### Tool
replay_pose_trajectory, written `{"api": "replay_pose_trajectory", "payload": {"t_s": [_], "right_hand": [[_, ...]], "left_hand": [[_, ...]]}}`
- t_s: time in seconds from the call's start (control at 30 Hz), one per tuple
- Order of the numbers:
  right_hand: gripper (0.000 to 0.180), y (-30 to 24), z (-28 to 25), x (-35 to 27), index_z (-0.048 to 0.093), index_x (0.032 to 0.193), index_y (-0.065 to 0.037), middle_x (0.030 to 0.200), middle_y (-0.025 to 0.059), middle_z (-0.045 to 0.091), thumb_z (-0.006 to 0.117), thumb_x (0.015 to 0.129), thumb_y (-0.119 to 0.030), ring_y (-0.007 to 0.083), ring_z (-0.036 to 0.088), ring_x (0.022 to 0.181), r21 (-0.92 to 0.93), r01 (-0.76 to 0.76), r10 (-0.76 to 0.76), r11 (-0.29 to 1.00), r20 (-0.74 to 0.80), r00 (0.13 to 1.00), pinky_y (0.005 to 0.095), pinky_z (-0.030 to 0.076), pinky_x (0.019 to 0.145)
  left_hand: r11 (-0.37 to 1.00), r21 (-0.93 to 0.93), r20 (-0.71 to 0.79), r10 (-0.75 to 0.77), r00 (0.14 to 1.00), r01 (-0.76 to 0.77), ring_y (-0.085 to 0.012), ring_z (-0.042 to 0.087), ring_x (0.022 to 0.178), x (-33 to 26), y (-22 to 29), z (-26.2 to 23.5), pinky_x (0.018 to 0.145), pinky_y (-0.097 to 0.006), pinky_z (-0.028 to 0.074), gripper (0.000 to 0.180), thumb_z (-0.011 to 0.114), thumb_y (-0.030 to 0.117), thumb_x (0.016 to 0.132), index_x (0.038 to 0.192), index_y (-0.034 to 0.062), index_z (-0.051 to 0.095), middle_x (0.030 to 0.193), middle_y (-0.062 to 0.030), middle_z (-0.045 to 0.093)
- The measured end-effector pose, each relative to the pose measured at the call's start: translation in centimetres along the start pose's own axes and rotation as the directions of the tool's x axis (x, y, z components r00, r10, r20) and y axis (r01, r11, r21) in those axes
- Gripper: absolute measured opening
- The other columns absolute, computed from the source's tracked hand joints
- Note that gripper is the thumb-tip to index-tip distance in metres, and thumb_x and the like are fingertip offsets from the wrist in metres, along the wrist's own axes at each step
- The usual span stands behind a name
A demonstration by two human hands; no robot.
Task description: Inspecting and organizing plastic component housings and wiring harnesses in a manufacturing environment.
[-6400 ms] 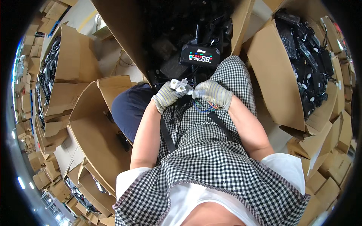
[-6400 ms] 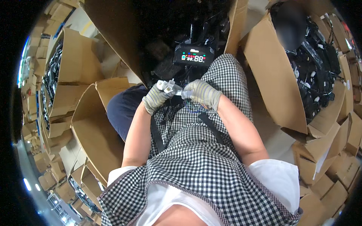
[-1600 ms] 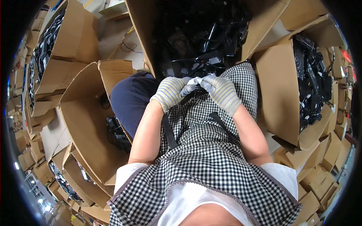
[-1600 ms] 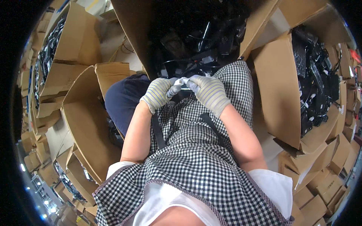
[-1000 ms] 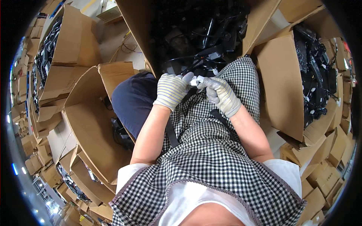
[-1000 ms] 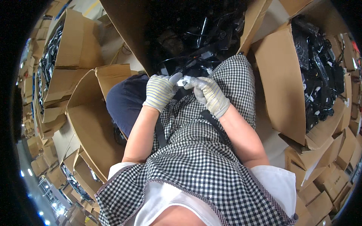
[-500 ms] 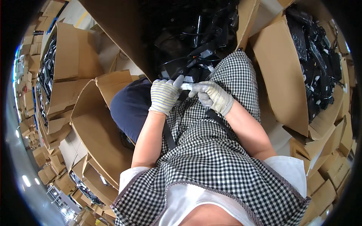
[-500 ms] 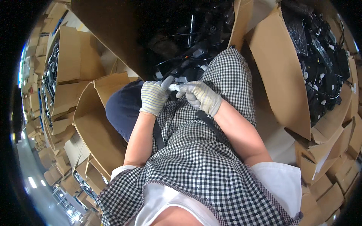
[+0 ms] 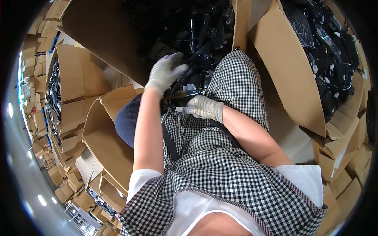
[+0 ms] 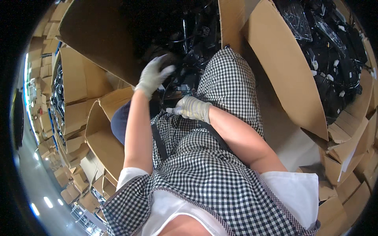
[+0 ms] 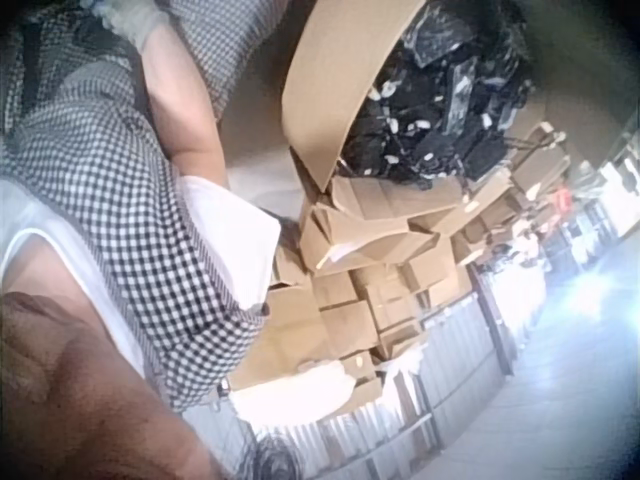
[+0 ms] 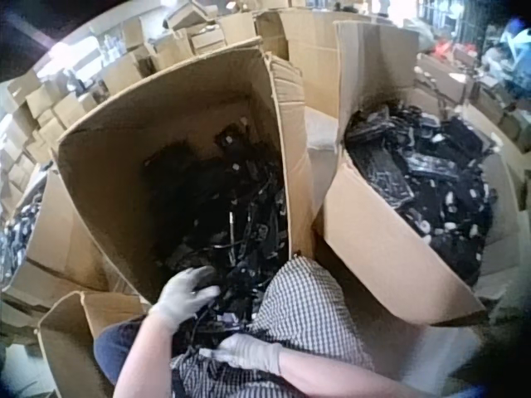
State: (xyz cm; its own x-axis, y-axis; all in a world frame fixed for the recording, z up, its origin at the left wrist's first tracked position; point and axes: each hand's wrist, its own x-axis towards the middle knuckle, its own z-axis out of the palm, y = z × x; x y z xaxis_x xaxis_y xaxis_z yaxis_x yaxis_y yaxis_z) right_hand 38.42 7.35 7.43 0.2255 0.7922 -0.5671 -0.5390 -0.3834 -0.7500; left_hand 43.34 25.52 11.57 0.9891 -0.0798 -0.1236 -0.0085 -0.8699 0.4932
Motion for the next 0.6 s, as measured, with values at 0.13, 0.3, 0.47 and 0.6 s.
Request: {"api": "replay_pose_trajectory", "payload": {"t_s": [0.13,0.3,0.47,0.6], "right_hand": [[0.041,0.6,-0.1,0.5,0.062,0.064,-0.005,0.049,-0.0019,0.046,0.068,0.084,-0.04,0.0109,0.038,0.042,-0.038,0.047,-0.048,0.998,-0.015,0.999,0.0273,0.033,0.043],[0.041,0.4,0.5,0.6,0.059,0.06,-0.006,0.047,-0.0023,0.041,0.068,0.084,-0.038,0.01,0.037,0.043,-0.073,-0.022,0.026,0.997,0.051,0.998,0.0275,0.031,0.042],[0.036,2.1,0.1,0.8,0.062,0.065,-0.006,0.052,-0.0033,0.044,0.068,0.084,-0.036,0.0074,0.035,0.044,0.12,0.122,-0.141,0.985,0.171,0.975,0.0258,0.029,0.042],[0.034,3.0,-0.2,1.2,0.065,0.071,-0.005,0.054,-0.0028,0.046,0.068,0.084,-0.036,0.0068,0.036,0.046,0.043,0.153,-0.154,0.987,0.039,0.987,0.0246,0.03,0.042]], "left_hand": [[0.956,0.25,0.232,-0.215,0.949,0.155,-0.0375,0.055,0.109,3.5,-0.4,6.2,0.091,-0.043,0.044,0.05,0.06,0.039,0.084,0.126,0.012,0.053,0.115,-0.0192,0.059],[0.835,-0.471,0.024,-0.311,0.95,0.285,-0.0233,0.064,0.086,2.1,-6.9,9.0,0.076,-0.032,0.049,0.047,0.061,0.045,0.086,0.11,0.0048,0.061,0.088,-0.0071,0.066],[0.358,-0.877,0.195,-0.342,0.919,0.319,-0.0175,0.061,0.094,-0.1,-6.8,4.2,0.082,-0.03,0.05,0.045,0.067,0.042,0.083,0.115,0.0105,0.06,0.104,-0.0044,0.065],[-0.21,-0.976,-0.033,-0.096,0.995,-0.053,-0.0228,0.054,0.114,0.3,-3.5,2.1,0.099,-0.037,0.043,0.048,0.058,0.031,0.09,0.13,0.0066,0.047,0.125,-0.0077,0.056]]}}
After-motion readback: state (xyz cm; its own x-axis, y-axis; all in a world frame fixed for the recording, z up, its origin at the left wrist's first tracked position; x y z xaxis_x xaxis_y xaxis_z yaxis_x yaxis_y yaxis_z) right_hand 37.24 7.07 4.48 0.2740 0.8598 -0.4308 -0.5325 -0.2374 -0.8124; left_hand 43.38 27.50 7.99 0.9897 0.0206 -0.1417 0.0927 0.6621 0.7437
